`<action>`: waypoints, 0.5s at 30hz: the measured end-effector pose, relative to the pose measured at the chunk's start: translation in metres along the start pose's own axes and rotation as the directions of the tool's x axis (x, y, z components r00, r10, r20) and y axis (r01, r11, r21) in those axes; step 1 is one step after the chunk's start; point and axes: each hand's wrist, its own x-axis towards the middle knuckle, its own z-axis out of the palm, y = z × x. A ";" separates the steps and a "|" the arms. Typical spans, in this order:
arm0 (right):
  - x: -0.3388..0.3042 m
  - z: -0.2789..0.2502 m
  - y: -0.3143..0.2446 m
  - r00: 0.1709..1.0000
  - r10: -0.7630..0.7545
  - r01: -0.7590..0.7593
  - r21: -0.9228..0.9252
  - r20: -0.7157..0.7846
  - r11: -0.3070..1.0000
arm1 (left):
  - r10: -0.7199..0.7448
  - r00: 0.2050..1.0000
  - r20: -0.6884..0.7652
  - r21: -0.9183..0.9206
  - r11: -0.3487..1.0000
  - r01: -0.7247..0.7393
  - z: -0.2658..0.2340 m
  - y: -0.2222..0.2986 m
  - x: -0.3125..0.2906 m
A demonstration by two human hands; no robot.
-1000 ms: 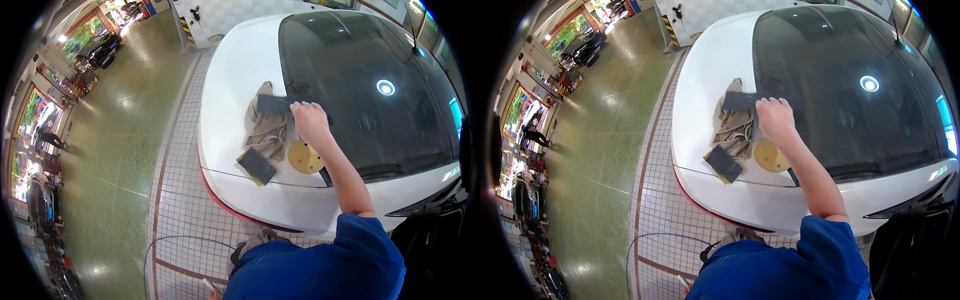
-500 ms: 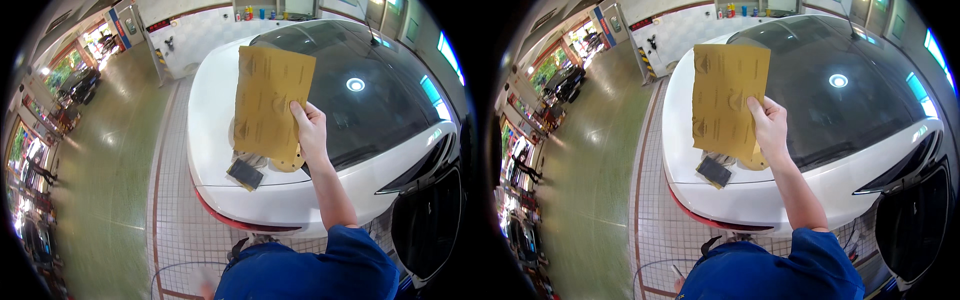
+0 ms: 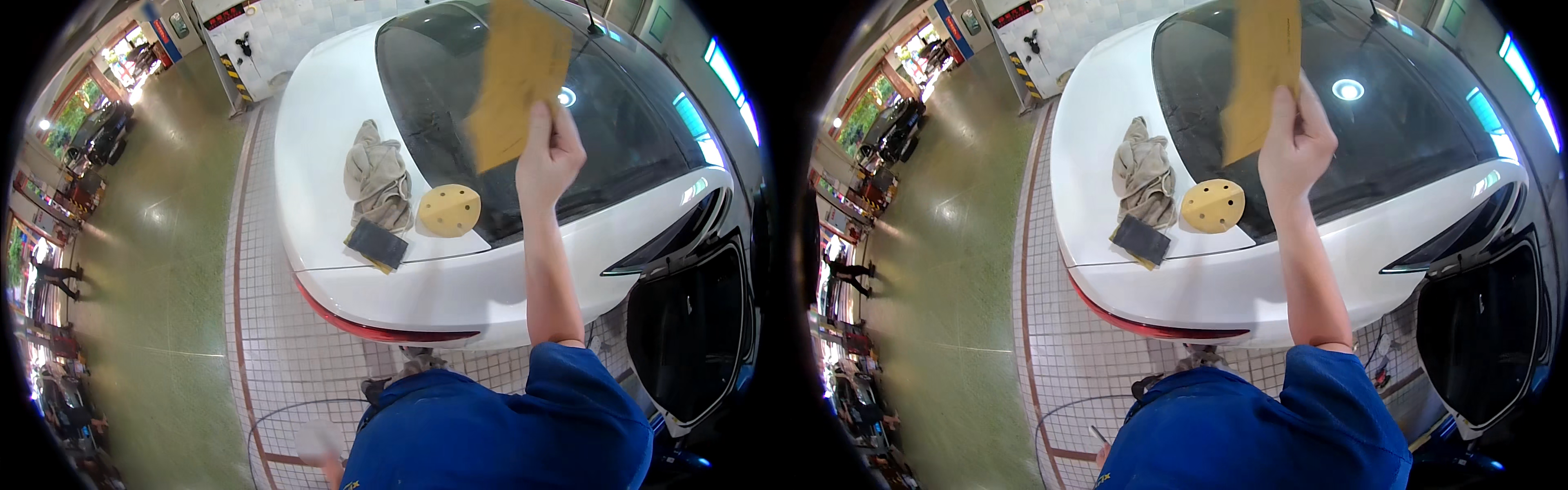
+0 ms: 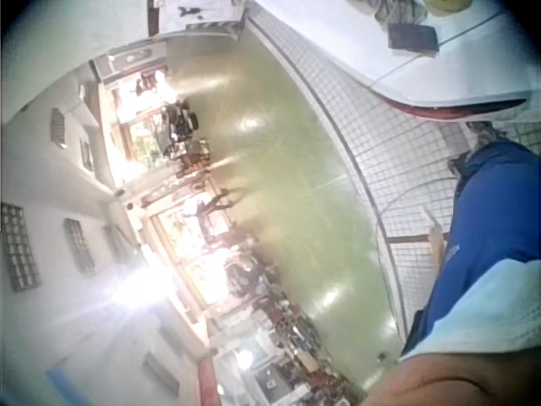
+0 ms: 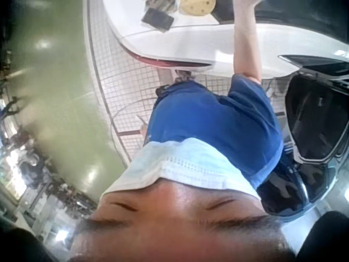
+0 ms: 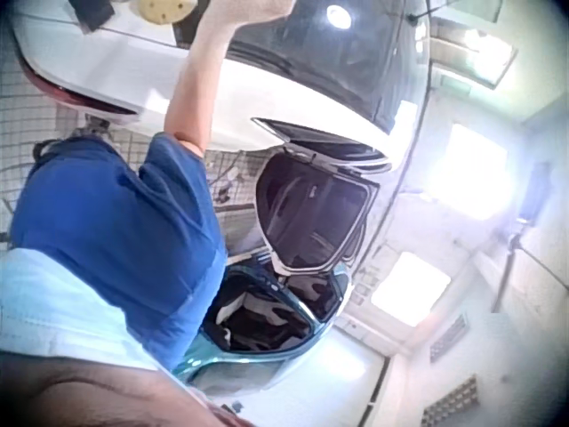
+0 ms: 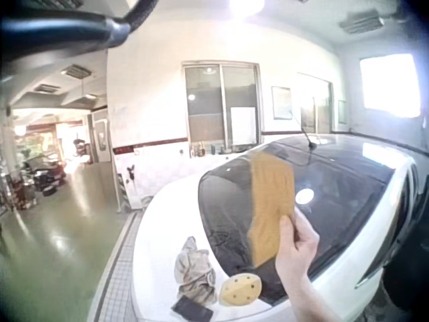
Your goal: The person sands the rear bumper of a white car using a sanding block and sandpaper. They work on the area above the wheel arch, smoothing the surface and removing material. The person switches between different sanding tools and checks the surface by hand.
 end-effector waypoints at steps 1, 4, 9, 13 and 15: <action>0.003 0.003 0.005 0.988 -0.144 0.138 -0.103 -0.050 0.985 | -0.048 0.999 0.001 -0.012 0.999 0.048 0.006 -0.007 -0.017; 0.010 0.016 0.031 0.857 -0.512 0.504 -0.318 0.066 0.803 | -0.175 0.985 0.005 -0.035 0.984 0.175 0.031 -0.026 -0.060; -0.029 0.044 0.105 0.673 -0.125 0.581 -0.416 0.729 0.700 | -0.310 0.951 -0.004 -0.092 0.947 0.308 0.073 -0.042 -0.119; -0.057 0.030 0.087 0.399 0.230 0.404 -0.395 0.888 0.825 | -0.399 0.916 -0.032 -0.153 0.908 0.390 0.088 -0.053 -0.160; -0.067 0.015 0.075 0.293 0.287 0.386 -0.388 0.912 0.837 | -0.421 0.906 -0.043 -0.186 0.894 0.407 0.092 -0.059 -0.178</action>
